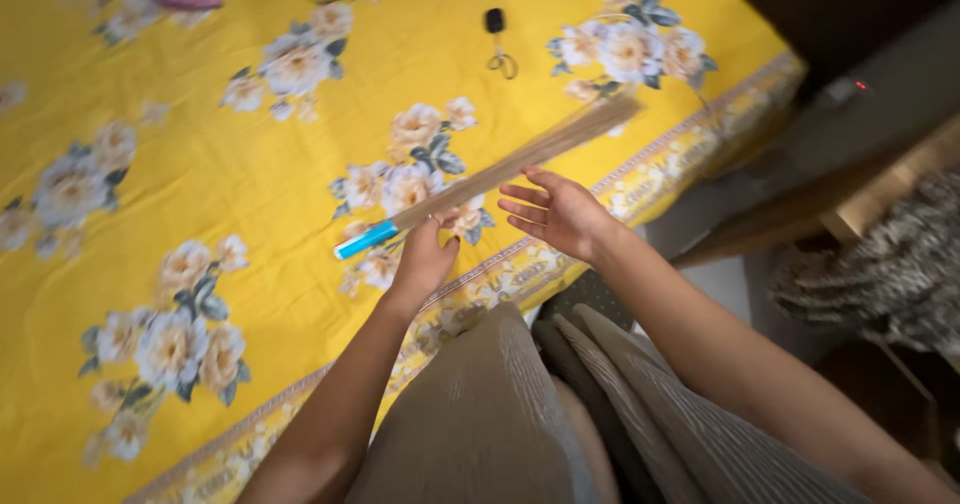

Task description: The person sweeps a beige mat on a wooden desk with a broom, then flips it over to sweep the other side. They then place a patterned mat on the desk and sweep it with the broom. Finally, the person uses a pink brush to scrub the patterned mat.

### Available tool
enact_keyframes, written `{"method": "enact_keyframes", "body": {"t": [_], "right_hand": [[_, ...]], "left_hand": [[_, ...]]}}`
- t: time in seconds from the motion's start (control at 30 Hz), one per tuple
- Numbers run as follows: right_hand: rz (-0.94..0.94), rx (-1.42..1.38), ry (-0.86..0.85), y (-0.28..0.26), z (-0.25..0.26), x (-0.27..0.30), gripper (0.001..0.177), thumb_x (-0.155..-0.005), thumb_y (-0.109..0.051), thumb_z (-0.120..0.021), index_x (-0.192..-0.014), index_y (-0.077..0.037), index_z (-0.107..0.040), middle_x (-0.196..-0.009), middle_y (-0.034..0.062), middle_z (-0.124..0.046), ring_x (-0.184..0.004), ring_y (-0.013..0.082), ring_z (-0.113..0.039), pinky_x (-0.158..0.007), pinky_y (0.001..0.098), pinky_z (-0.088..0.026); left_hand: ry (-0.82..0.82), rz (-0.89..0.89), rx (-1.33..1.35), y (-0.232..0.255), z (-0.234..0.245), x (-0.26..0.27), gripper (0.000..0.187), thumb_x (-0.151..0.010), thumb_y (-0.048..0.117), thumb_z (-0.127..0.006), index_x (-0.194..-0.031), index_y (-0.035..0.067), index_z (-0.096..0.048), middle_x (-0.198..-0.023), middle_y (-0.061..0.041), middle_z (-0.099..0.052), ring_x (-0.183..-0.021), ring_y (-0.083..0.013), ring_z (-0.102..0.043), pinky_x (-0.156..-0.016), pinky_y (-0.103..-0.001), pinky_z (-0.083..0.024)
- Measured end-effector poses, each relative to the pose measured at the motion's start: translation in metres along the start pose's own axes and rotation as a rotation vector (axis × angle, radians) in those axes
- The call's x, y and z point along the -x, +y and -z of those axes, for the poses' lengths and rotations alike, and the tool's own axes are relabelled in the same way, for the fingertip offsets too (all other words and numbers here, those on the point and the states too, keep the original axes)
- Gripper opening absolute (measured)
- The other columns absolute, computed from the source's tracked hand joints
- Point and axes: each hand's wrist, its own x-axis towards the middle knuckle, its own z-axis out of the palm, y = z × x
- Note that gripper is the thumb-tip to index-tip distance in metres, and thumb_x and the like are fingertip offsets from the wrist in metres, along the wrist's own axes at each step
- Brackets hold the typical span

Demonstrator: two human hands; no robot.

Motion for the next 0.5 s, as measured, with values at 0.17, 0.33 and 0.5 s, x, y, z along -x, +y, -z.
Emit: {"method": "enact_keyframes", "body": {"t": [0.17,0.33,0.5], "right_hand": [[0.055,-0.097,0.181,-0.009,0.052,0.052,0.047,-0.102,-0.03,-0.049,-0.146,-0.016,-0.042,-0.134,0.0134,-0.065,-0.12,0.0269,-0.065,-0.1,0.0417,-0.053],[0.239,-0.217,0.344,-0.017,0.131,0.135,0.047,-0.102,-0.029,-0.047,-0.146,-0.015,-0.044,-0.134,0.0135,-0.064,-0.119,0.0261,-0.064,-0.101,0.0422,-0.052],[0.424,-0.402,0.604,-0.021,0.218,0.248,0.041,-0.101,-0.027,-0.049,-0.141,-0.015,-0.049,-0.129,0.0132,-0.065,-0.116,0.0256,-0.064,-0.102,0.0426,-0.054]], "left_hand": [[-0.222,0.023,0.023,0.015,-0.072,-0.014,0.034,-0.085,0.003,-0.064,-0.119,0.002,-0.068,-0.11,-0.015,-0.075,-0.106,-0.0259,-0.072,-0.095,-0.035,-0.054],[-0.48,-0.039,0.137,0.07,-0.168,-0.018,0.032,-0.088,0.004,-0.062,-0.119,0.001,-0.069,-0.108,-0.012,-0.076,-0.103,-0.0209,-0.073,-0.094,-0.032,-0.055],[-0.679,-0.102,0.22,0.151,-0.272,0.0,0.029,-0.093,0.004,-0.061,-0.12,0.002,-0.068,-0.107,-0.01,-0.075,-0.1,-0.0182,-0.072,-0.092,-0.03,-0.055]]}}
